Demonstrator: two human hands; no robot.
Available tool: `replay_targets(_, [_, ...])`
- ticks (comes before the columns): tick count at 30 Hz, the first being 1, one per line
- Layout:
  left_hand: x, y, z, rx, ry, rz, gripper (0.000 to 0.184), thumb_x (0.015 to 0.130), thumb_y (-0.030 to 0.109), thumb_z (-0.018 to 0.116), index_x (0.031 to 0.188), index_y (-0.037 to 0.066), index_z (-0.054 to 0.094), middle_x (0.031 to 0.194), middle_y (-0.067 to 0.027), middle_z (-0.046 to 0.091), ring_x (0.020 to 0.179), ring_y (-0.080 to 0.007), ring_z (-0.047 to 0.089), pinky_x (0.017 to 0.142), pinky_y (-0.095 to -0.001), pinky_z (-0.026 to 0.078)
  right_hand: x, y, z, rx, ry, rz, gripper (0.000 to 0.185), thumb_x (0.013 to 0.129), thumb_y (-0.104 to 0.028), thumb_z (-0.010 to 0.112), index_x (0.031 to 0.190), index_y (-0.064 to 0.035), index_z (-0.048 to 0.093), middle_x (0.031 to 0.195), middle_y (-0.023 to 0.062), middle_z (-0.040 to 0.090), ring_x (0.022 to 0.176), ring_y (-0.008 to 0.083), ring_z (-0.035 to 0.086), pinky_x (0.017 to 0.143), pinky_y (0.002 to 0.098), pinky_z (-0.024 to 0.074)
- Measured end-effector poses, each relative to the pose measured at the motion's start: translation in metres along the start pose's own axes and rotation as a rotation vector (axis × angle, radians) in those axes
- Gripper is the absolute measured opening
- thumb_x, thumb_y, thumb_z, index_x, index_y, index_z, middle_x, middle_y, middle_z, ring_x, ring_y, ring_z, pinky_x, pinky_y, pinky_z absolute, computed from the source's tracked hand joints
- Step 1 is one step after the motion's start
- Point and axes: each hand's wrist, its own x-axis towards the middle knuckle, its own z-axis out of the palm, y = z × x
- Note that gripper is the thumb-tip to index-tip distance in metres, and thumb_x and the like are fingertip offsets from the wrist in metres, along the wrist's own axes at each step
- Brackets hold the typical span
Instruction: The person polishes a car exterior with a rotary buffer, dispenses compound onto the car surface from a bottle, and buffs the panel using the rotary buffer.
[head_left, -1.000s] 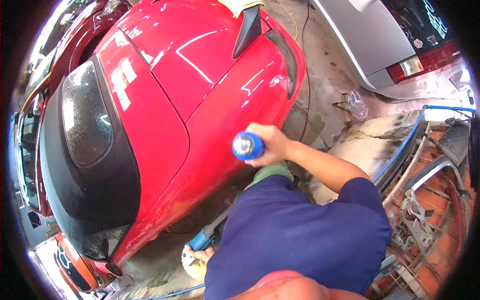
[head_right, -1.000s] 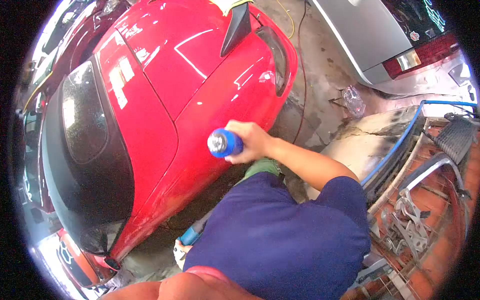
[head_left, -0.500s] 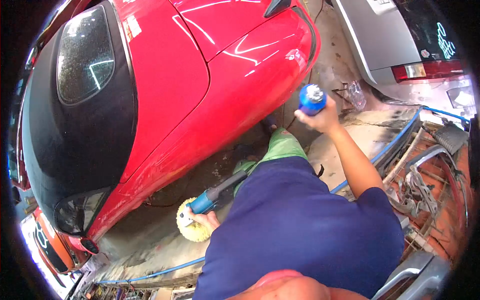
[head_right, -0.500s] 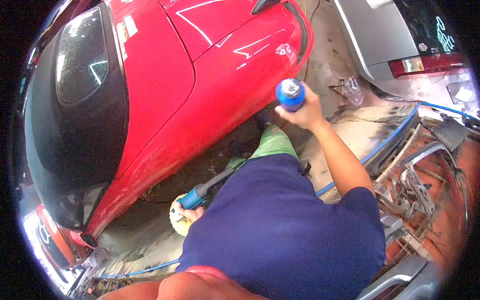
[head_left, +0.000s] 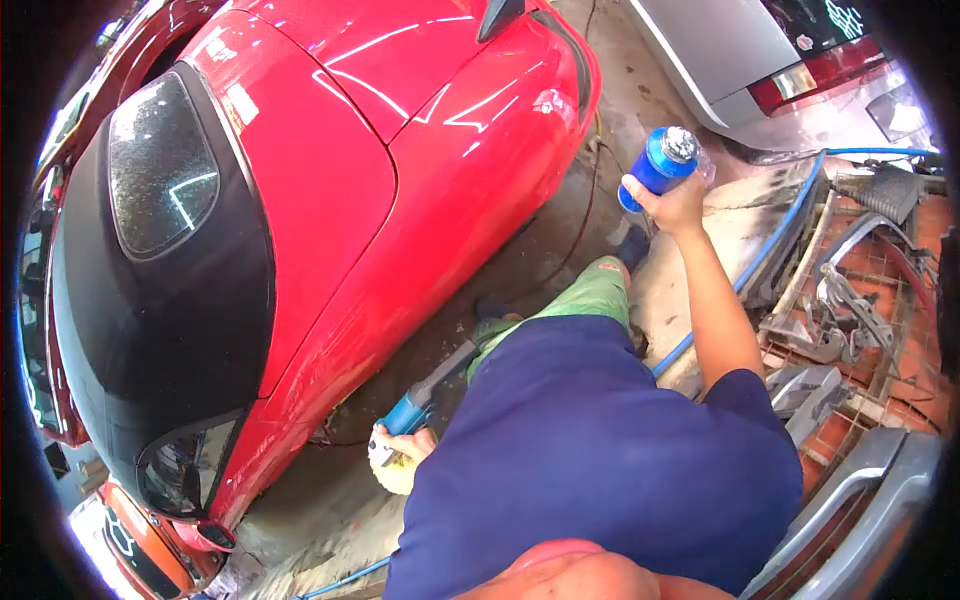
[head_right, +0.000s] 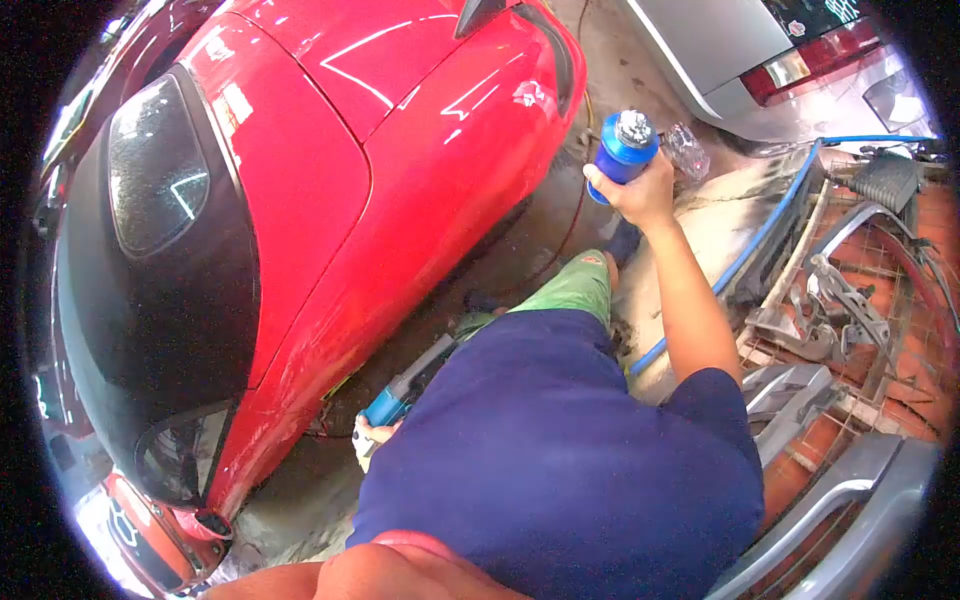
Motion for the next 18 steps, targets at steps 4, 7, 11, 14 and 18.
replay_targets(4, [-0.031, 0.022, 0.006, 0.329, 0.009, 0.277, 0.031, 0.096, 0.044, 0.072, 0.105, 0.014, 0.075, 0.103, -0.0079, 0.071, 0.092, -0.0241, 0.065, 0.086, -0.0413, 0.052, 0.001, 0.01, -0.003, 0.027, 0.045, -0.041, 0.058, 0.074, -0.035, 0.096, 0.116, -0.0045, 0.071, 0.104, 0.0093, 0.077, 0.091, 0.0228, 0.074, 0.087, 0.0394, 0.059])
replay_targets(7, [-0.049, 0.039, 0.006, 0.794, -0.002, 0.61, 0.034, 0.096, 0.043, 0.073, 0.097, 0.01, 0.079, 0.083, -0.0086, 0.073, 0.079, -0.0213, 0.065, 0.075, -0.0372, 0.051, -0.003, 0.029, -0.013, 0.026, 0.11, 0.01, 0.058, 0.074, -0.036, 0.096, 0.116, -0.004, 0.07, 0.103, 0.0098, 0.076, 0.092, 0.0232, 0.074, 0.086, 0.0402, 0.059])
replay_targets(11, [-0.095, 0.06, 0.023, 1.104, -0.006, 0.841, 0.034, 0.096, 0.043, 0.072, 0.104, 0.01, 0.078, 0.089, -0.0099, 0.074, 0.083, -0.0229, 0.067, 0.077, -0.0381, 0.052, -0.002, 0.061, -0.021, 0.02, 0.237, 0.147, 0.061, 0.072, -0.038, 0.097, 0.115, -0.0048, 0.07, 0.103, 0.0117, 0.077, 0.092, 0.0266, 0.074, 0.087, 0.0422, 0.0586])
replay_targets(14, [-0.118, 0.06, 0.034, 1.175, -0.017, 0.82, 0.035, 0.096, 0.043, 0.071, 0.109, 0.011, 0.076, 0.094, -0.0108, 0.075, 0.087, -0.0246, 0.068, 0.079, -0.039, 0.053, 0.002, 0.102, -0.021, 0.068, 0.298, 0.233, 0.064, 0.073, -0.039, 0.097, 0.121, -0.006, 0.068, 0.106, 0.0118, 0.077, 0.095, 0.0265, 0.075, 0.09, 0.0413, 0.0581])
replay_targets(18, [-0.149, 0.053, 0.052, 1.385, -0.08, 0.793, 0.037, 0.095, 0.042, 0.071, 0.117, 0.013, 0.074, 0.101, -0.0121, 0.076, 0.092, -0.0268, 0.071, 0.082, -0.0402, 0.055, 0.012, 0.177, -0.003, -0.117, 0.24, 0.306, 0.068, 0.07, -0.039, 0.097, 0.122, -0.0063, 0.068, 0.111, 0.0151, 0.077, 0.103, 0.034, 0.075, 0.093, 0.0462, 0.0573])
